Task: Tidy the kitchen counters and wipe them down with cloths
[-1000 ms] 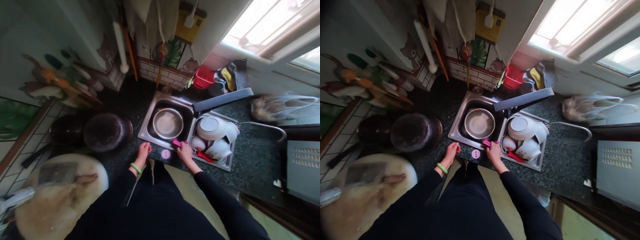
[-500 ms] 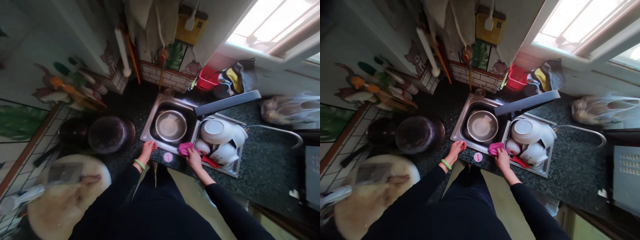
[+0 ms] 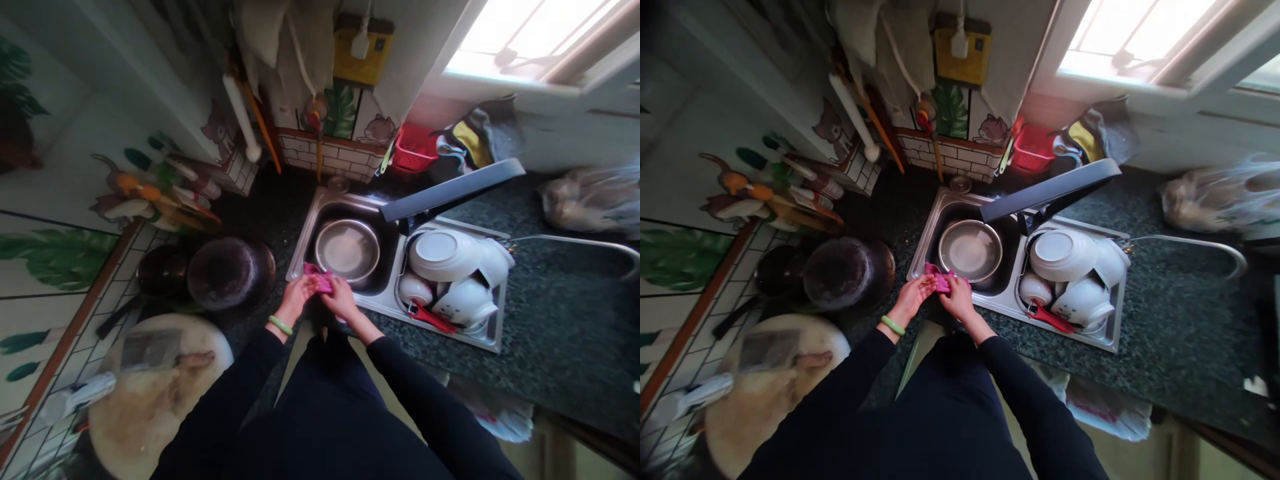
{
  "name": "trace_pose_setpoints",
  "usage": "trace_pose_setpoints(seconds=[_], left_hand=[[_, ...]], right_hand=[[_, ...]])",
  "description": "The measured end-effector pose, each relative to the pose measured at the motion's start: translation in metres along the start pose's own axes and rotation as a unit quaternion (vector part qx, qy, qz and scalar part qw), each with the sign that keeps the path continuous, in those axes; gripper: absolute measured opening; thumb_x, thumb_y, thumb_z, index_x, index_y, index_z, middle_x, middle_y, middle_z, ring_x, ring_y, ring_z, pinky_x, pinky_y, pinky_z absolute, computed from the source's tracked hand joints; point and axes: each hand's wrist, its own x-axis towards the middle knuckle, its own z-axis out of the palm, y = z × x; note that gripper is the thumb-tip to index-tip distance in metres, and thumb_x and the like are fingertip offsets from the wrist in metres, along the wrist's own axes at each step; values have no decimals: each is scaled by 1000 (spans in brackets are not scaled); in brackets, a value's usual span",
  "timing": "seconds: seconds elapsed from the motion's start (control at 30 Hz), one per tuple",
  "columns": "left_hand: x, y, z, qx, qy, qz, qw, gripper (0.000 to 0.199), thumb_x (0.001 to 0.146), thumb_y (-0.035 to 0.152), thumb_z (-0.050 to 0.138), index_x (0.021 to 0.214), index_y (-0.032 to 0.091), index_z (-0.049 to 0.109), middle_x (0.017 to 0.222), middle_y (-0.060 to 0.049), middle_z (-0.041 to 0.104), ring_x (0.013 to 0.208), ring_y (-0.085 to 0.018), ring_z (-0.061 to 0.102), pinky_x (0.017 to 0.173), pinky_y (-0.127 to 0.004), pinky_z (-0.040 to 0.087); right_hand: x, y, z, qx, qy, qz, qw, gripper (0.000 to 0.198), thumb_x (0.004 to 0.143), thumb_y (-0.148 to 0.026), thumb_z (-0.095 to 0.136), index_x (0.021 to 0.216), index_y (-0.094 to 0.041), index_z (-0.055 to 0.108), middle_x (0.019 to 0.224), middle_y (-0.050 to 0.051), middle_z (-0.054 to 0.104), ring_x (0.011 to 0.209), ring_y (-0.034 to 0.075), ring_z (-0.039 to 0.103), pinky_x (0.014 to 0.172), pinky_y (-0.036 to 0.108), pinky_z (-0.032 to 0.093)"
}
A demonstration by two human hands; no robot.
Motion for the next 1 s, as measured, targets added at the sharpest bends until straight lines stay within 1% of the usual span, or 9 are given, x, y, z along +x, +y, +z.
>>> trace_pose_setpoints(seconds=[0.13, 0.27, 0.37, 0.47, 0.53, 0.67, 0.77, 0.83, 1.0], left_hand=[[-6, 4, -2, -32, 38, 30, 998, 20, 95, 7, 55, 83, 8, 71, 77, -11, 77, 71, -15, 74, 79, -27, 59], [-25, 14, 0, -59, 53, 64, 995, 23, 96, 8, 54, 81, 9, 71, 75, -9, 76, 71, -13, 73, 75, -24, 59], [-42, 8, 8, -25, 25, 63, 997, 20, 95, 11, 57, 82, 9, 73, 79, -9, 77, 73, -13, 74, 72, -23, 58], [-56, -26, 26, 59, -39, 35, 997, 17, 90, 23, 70, 79, 10, 74, 78, -9, 77, 70, -14, 72, 69, -24, 57], [-68, -68, 43, 132, -103, -12, 986, 23, 85, 33, 78, 77, 11, 74, 76, -8, 76, 68, -15, 71, 67, -24, 56], [-94, -188, 85, 271, -227, -136, 926, 36, 84, 46, 78, 76, 11, 76, 77, -13, 77, 67, -17, 71, 69, -28, 57], [-109, -289, 121, 313, -261, -231, 884, 44, 91, 50, 68, 78, 9, 76, 82, -18, 77, 71, -20, 72, 81, -35, 59], [-112, -350, 147, 296, -248, -300, 872, 53, 95, 57, 59, 91, 7, 76, 103, -24, 76, 90, -25, 75, 92, -37, 57], [-109, -451, 192, 279, -172, -398, 857, 92, 90, 81, 35, 148, 11, 49, 162, -28, 33, 152, -36, 35, 107, -48, 48]], right_hand=[[24, -30, 16, 84, -31, 23, 996, 39, 75, -11, 60, 111, -17, 73, 114, 11, 73, 106, 27, 65, 101, 41, 48], [34, -55, 15, 361, -57, 108, 925, 32, 79, -19, 59, 109, -17, 71, 96, 2, 77, 90, 21, 67, 92, 38, 54], [-5, -47, -18, 494, -50, 118, 860, 43, 81, -28, 61, 122, -19, 68, 110, 3, 78, 100, 23, 70, 95, 40, 56], [-93, -12, -72, 611, -65, 129, 779, 51, 75, -30, 71, 125, -24, 70, 124, 4, 75, 118, 27, 69, 106, 43, 53], [-171, 22, -106, 618, -43, 185, 763, 49, 72, -30, 75, 121, -27, 74, 125, 4, 75, 120, 28, 69, 109, 45, 52], [-328, 103, -142, 569, 119, 322, 747, 35, 63, -37, 78, 98, -31, 80, 119, 9, 77, 117, 31, 71, 109, 48, 52], [-412, 157, -149, 504, 267, 408, 713, 26, 57, -47, 75, 77, -31, 76, 103, 14, 79, 104, 35, 75, 103, 58, 54], [-447, 184, -154, 464, 325, 428, 704, 29, 59, -51, 72, 81, -33, 75, 105, 13, 78, 104, 33, 75, 103, 59, 54], [-472, 227, -173, 206, 348, 410, 817, 32, 72, -46, 66, 101, -33, 73, 106, 10, 76, 101, 35, 71, 98, 56, 56]])
